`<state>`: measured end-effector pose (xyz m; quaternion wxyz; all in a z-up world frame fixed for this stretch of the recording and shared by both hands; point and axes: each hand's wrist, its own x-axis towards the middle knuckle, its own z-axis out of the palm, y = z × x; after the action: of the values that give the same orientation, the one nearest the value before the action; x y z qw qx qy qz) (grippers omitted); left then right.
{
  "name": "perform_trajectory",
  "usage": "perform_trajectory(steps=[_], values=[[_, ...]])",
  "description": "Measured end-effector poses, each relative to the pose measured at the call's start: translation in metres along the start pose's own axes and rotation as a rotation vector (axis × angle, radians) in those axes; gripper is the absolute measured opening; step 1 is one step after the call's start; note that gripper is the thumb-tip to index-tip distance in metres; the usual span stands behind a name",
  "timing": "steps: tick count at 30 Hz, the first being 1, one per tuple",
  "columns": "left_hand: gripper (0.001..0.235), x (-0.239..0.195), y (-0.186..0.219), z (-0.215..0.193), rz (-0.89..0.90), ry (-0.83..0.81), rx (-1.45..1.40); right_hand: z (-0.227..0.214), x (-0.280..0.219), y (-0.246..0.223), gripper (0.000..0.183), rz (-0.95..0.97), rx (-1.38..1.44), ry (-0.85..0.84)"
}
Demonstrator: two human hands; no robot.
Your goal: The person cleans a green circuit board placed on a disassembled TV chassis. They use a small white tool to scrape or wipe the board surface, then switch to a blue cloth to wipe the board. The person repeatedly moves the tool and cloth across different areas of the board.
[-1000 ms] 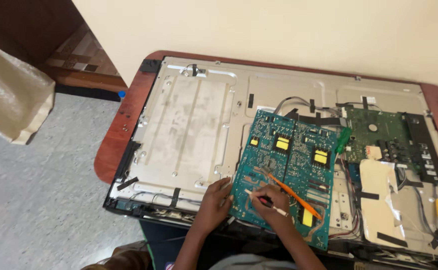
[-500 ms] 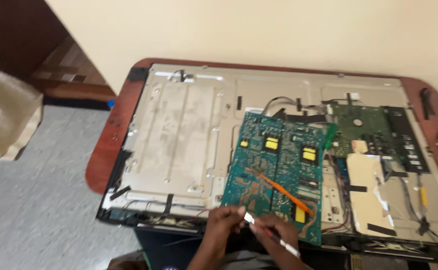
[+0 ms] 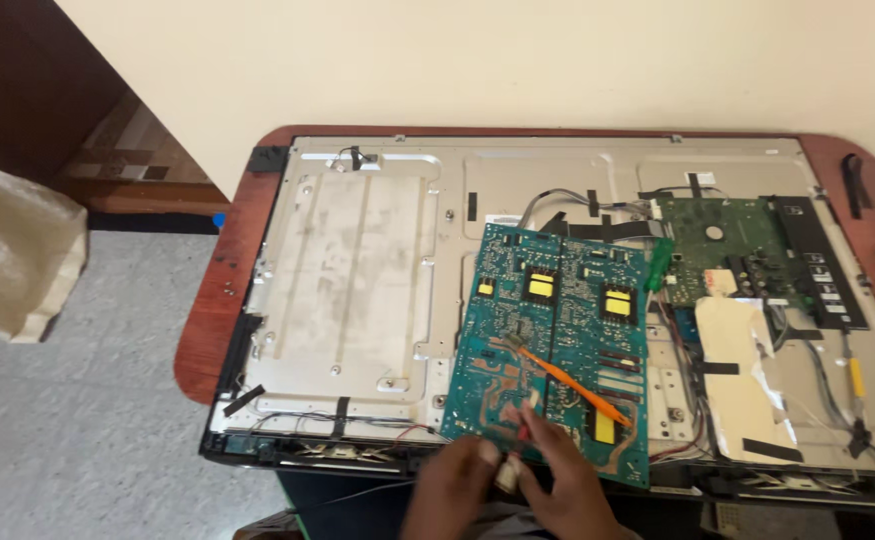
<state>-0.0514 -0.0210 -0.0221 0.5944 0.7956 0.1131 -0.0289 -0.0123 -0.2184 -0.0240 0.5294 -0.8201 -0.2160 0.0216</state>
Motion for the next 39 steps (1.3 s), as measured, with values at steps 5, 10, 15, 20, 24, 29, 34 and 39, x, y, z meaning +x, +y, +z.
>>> perform_trajectory(steps=[5, 10, 15, 20, 24, 29, 34, 39], values=[[0.046, -0.006, 0.050, -0.020, 0.432, -0.055, 0.110, 0.001, 0.015, -0.022, 0.084, -0.059, 0.013, -0.254], [0.026, 0.003, 0.051, -0.033, 0.501, 0.090, 0.017, 0.015, 0.015, -0.031, 0.082, -0.195, -0.024, -0.140], [0.025, 0.012, 0.032, -0.026, 0.450, 0.210, 0.203, -0.005, 0.037, -0.019, 0.053, 0.005, -0.341, 0.070], [0.021, 0.015, 0.014, -0.026, 0.381, 0.409, 0.114, -0.036, 0.063, 0.014, 0.035, -0.009, -0.901, 0.184], [0.021, 0.022, 0.002, -0.031, 0.204, 0.571, -0.132, -0.040, 0.059, 0.019, 0.050, 0.060, -0.647, -0.170], [0.020, 0.031, -0.006, -0.036, 0.175, 0.629, -0.080, -0.042, 0.055, 0.006, 0.078, 0.085, -0.659, -0.505], [0.020, 0.029, 0.002, -0.040, 0.200, 0.590, -0.017, -0.036, 0.061, -0.009, 0.077, 0.136, -0.783, -0.651], [0.020, 0.028, 0.006, -0.039, 0.187, 0.567, -0.046, -0.026, 0.050, -0.024, 0.073, -0.098, -0.769, -0.622]])
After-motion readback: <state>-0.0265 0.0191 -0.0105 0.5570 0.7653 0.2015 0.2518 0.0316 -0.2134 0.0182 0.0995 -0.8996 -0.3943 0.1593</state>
